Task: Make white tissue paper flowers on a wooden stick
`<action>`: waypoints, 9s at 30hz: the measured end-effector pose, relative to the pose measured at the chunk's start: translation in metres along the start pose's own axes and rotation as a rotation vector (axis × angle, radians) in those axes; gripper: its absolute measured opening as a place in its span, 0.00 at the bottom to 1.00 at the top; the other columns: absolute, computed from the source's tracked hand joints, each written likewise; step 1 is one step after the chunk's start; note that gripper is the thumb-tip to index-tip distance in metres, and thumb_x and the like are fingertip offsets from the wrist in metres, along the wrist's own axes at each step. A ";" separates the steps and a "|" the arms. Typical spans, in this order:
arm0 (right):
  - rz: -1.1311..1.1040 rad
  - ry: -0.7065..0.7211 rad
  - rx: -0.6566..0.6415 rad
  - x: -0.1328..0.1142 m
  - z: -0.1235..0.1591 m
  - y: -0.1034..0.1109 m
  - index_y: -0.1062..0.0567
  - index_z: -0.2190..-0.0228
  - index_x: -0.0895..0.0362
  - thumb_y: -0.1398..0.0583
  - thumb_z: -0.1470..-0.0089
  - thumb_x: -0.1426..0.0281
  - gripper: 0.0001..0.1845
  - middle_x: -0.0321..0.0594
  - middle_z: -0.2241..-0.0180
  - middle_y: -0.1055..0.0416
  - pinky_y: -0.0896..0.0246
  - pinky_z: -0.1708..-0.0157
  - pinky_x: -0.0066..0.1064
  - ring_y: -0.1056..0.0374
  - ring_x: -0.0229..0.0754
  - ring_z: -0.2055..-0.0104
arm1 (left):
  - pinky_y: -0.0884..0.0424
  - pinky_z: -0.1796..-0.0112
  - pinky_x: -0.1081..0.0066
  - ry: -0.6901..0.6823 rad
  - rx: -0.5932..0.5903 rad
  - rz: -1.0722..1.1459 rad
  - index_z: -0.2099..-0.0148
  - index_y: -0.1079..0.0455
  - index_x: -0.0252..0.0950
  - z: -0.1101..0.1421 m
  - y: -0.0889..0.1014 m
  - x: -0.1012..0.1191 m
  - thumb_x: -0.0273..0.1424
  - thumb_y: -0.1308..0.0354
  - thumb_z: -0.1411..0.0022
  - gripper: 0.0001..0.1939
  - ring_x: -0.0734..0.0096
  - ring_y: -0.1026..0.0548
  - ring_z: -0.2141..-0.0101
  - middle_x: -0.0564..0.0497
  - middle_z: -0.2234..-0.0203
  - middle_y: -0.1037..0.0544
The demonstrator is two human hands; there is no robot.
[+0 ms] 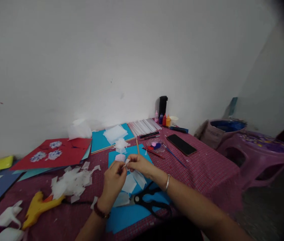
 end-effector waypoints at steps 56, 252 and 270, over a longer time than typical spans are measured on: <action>0.285 0.140 0.003 -0.002 -0.004 0.010 0.32 0.76 0.59 0.44 0.57 0.78 0.03 0.30 0.80 0.38 0.50 0.78 0.22 0.43 0.31 0.77 | 0.32 0.79 0.74 0.604 -0.191 0.681 0.76 0.30 0.33 0.003 -0.021 -0.025 0.34 0.37 0.56 0.10 0.74 0.29 0.83 0.53 0.84 0.26; 0.102 -0.055 -0.070 0.012 -0.006 0.007 0.33 0.78 0.59 0.43 0.57 0.77 0.03 0.29 0.82 0.36 0.43 0.78 0.21 0.39 0.30 0.80 | 0.38 0.82 0.76 0.517 -0.333 0.543 0.75 0.33 0.34 0.002 -0.019 -0.017 0.34 0.43 0.51 0.08 0.76 0.34 0.84 0.55 0.83 0.28; 0.200 -0.026 -0.021 0.013 -0.004 0.000 0.33 0.79 0.59 0.44 0.60 0.81 0.06 0.29 0.83 0.37 0.47 0.79 0.21 0.41 0.30 0.80 | 0.41 0.84 0.77 0.514 -0.253 0.482 0.80 0.35 0.36 0.003 -0.020 -0.022 0.27 0.47 0.57 0.04 0.77 0.36 0.87 0.57 0.88 0.31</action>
Point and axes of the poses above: each hand's wrist, its own z-axis away from the middle knuckle, its own y-axis out of the back of the hand, x = y × z, the point moved 5 cm from there along -z, towards the middle knuckle
